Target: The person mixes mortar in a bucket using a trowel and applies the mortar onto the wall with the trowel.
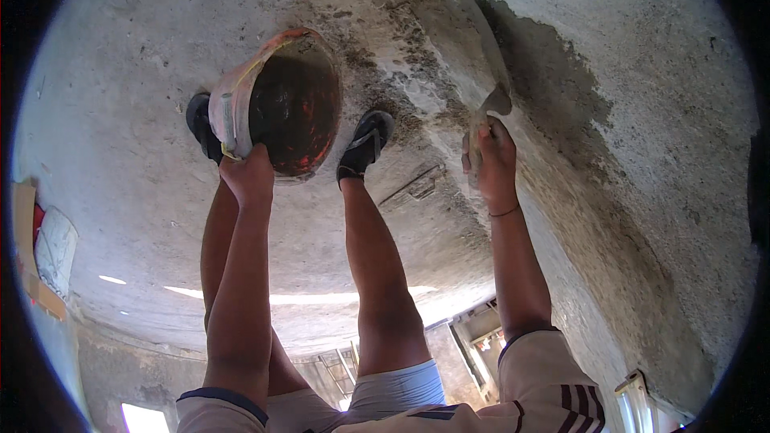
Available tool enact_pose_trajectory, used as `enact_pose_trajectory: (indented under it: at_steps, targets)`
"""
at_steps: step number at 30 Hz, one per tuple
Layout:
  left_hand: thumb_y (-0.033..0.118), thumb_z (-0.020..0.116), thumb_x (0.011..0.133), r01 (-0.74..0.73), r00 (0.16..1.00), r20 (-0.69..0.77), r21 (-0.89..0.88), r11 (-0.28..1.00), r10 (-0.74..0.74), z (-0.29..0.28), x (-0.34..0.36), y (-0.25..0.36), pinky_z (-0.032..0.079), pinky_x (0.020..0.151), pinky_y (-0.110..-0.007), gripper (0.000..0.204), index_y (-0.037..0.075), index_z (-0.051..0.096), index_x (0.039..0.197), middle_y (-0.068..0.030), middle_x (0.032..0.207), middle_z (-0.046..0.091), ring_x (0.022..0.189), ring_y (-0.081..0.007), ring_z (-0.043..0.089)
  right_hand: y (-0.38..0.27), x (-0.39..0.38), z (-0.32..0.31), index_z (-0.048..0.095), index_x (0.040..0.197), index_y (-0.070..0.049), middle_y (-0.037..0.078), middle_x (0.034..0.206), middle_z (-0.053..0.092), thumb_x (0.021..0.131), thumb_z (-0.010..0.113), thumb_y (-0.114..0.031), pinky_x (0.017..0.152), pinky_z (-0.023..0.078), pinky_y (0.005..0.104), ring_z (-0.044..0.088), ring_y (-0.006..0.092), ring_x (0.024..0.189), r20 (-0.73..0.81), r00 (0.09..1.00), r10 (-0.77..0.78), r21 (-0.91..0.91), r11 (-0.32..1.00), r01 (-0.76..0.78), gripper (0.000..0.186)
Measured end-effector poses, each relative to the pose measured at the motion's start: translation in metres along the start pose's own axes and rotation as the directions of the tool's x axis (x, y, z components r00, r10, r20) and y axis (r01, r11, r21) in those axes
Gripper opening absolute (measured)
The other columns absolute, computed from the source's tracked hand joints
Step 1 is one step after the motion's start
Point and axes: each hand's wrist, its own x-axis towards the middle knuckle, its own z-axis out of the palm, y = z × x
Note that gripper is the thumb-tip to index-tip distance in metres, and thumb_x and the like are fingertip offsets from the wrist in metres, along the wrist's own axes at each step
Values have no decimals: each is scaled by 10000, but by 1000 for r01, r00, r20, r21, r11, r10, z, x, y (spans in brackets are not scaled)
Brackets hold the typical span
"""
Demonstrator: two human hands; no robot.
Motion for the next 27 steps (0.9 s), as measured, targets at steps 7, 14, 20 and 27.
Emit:
enact_pose_trajectory:
  at_steps: [7,14,20,27]
  targets:
    - [83,590,648,-77,996,-48,40,996,79,0,-1,7,440,653,-313,251,-108,549,806,-94,739,579,679,-170,527,13,-14,-3,475,1014,-9,64,690,512,919,484,-377,453,384,262,450,114,523,-46,996,-79,38,996,81,380]
    - [72,588,658,-74,997,33,48,996,73,0,-2,16,437,612,-296,217,-105,559,780,-65,666,574,632,-140,527,6,-17,11,483,973,-29,60,694,508,919,485,-374,454,383,254,455,116,523,-21,1000,-4,72,997,6,349]
    - [77,590,655,-63,996,67,56,996,59,1,0,20,440,610,-303,227,-120,552,762,-78,687,590,653,-132,536,1,-3,7,486,995,-31,55,699,504,928,478,-336,454,379,251,458,107,544,-33,998,50,-18,999,-50,312]
    - [84,583,650,-62,997,49,17,998,62,1,3,14,438,596,-313,235,-123,546,753,-100,669,581,636,-141,536,22,-8,18,509,1041,-16,23,697,497,921,504,-288,459,380,245,442,88,524,-143,958,-247,-240,948,208,297]
